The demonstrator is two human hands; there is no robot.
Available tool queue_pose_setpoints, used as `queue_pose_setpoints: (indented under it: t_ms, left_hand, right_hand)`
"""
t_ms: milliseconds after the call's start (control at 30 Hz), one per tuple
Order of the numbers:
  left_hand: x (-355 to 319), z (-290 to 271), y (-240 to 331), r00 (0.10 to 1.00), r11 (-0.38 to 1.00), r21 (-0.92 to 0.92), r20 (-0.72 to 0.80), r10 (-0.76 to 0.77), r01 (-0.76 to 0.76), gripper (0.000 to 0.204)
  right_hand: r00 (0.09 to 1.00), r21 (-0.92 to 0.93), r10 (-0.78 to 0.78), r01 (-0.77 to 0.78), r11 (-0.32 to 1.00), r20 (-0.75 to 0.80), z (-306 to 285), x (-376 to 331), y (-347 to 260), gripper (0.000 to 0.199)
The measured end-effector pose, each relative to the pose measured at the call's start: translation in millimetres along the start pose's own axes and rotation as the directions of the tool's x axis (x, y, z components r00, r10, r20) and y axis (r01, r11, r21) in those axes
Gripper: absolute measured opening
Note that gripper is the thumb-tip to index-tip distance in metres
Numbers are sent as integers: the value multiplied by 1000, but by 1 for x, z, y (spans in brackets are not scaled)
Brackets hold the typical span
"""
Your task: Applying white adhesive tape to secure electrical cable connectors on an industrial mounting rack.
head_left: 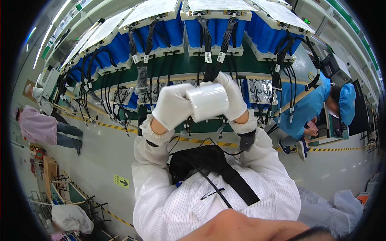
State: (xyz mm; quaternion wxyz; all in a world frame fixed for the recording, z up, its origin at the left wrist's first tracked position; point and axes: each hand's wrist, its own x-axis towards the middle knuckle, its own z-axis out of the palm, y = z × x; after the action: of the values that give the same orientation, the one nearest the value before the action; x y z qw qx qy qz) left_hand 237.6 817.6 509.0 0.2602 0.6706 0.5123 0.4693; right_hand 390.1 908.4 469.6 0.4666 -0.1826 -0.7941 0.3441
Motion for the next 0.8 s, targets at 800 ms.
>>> queue_pose_setpoints:
  t_ms: [800]
  left_hand:
    - [21, 36, -89, 962, 560, -790, 269, -54, 252, 25]
  right_hand:
    - [982, 802, 174, -158, 576, 69, 25, 23, 2, 73]
